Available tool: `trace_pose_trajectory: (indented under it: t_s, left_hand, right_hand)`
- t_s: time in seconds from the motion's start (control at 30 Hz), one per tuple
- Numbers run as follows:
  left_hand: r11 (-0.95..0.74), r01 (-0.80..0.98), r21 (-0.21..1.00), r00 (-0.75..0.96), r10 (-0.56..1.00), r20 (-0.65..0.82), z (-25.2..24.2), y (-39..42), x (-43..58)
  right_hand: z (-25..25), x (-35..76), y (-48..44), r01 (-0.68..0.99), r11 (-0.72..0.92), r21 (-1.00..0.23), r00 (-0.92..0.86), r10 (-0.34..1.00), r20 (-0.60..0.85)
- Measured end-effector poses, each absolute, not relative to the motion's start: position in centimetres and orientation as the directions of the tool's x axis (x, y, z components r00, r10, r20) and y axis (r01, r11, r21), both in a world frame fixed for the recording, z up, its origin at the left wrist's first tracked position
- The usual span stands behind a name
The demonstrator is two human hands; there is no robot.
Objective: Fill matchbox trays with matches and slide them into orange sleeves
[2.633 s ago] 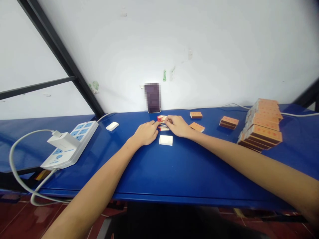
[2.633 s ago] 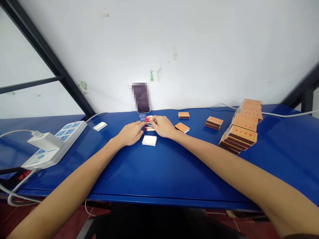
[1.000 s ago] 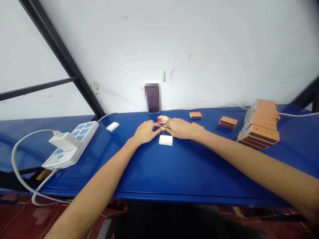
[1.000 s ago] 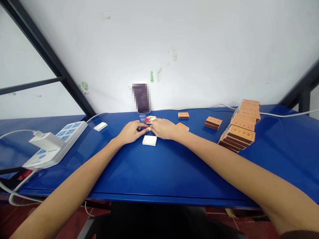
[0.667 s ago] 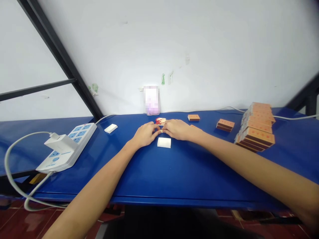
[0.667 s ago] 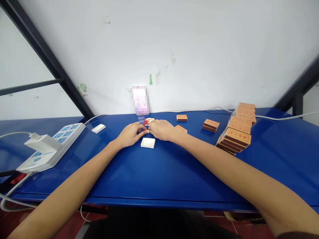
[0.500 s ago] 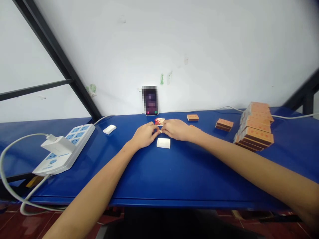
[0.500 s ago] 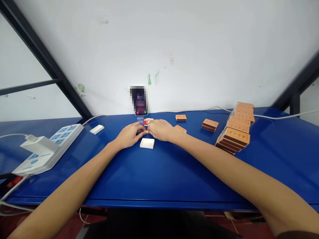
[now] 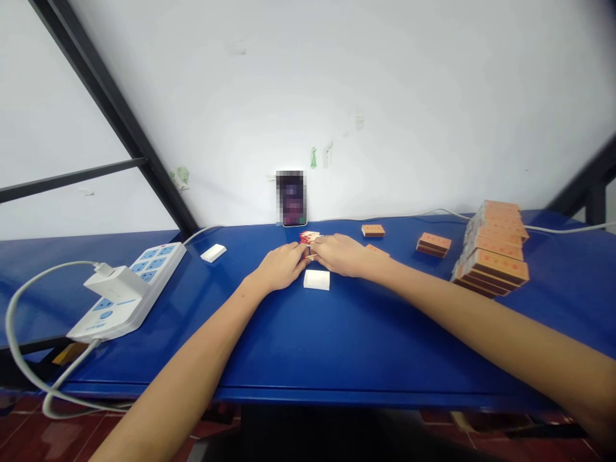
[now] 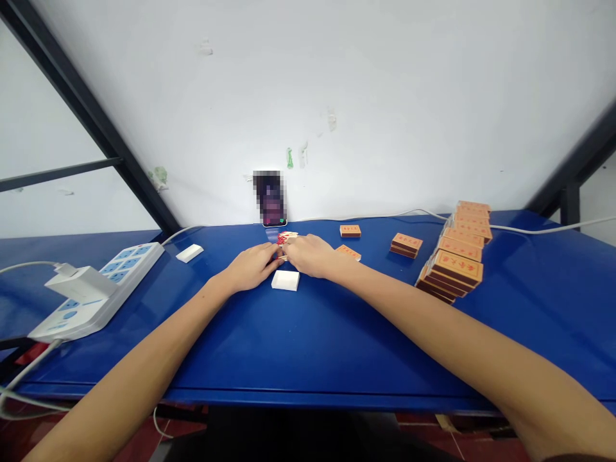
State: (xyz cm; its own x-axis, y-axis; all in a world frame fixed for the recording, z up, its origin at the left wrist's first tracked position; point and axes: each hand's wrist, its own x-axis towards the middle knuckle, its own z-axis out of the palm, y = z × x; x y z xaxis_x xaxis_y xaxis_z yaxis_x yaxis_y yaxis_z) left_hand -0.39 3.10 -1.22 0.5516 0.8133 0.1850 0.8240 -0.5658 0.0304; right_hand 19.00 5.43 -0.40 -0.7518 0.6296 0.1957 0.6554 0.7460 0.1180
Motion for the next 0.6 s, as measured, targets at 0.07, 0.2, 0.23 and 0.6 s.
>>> trace_pose_trajectory:
  t_s: [0.07, 0.2, 0.23, 0.6]
  left_hand:
    - [-0.564, 0.825, 0.026, 0.552, 0.816, 0.171, -1.2, 3.1, -0.3]
    - [-0.561, 0.827, 0.022, 0.552, 0.819, 0.156, -1.2, 3.0, 0.0]
    - [-0.561, 0.827, 0.017, 0.553, 0.819, 0.152, -1.2, 3.0, 0.0]
    - [-0.52, 0.854, 0.003, 0.518, 0.85, 0.102, -0.7, 2.4, 0.2]
  right_hand:
    - [-0.5, 19.0, 5.3, 0.656, 0.748, 0.101, -0.75, 0.631, 0.201]
    - [-0.3, 19.4, 5.5, 0.652, 0.759, -0.004, -0.747, 0.643, 0.167]
    - [-0.1, 19.5, 5.8, 0.639, 0.767, -0.046, -0.753, 0.637, 0.165]
    - [1.5, 16.9, 14.4, 0.852, 0.441, -0.281, -0.383, 0.892, 0.238]
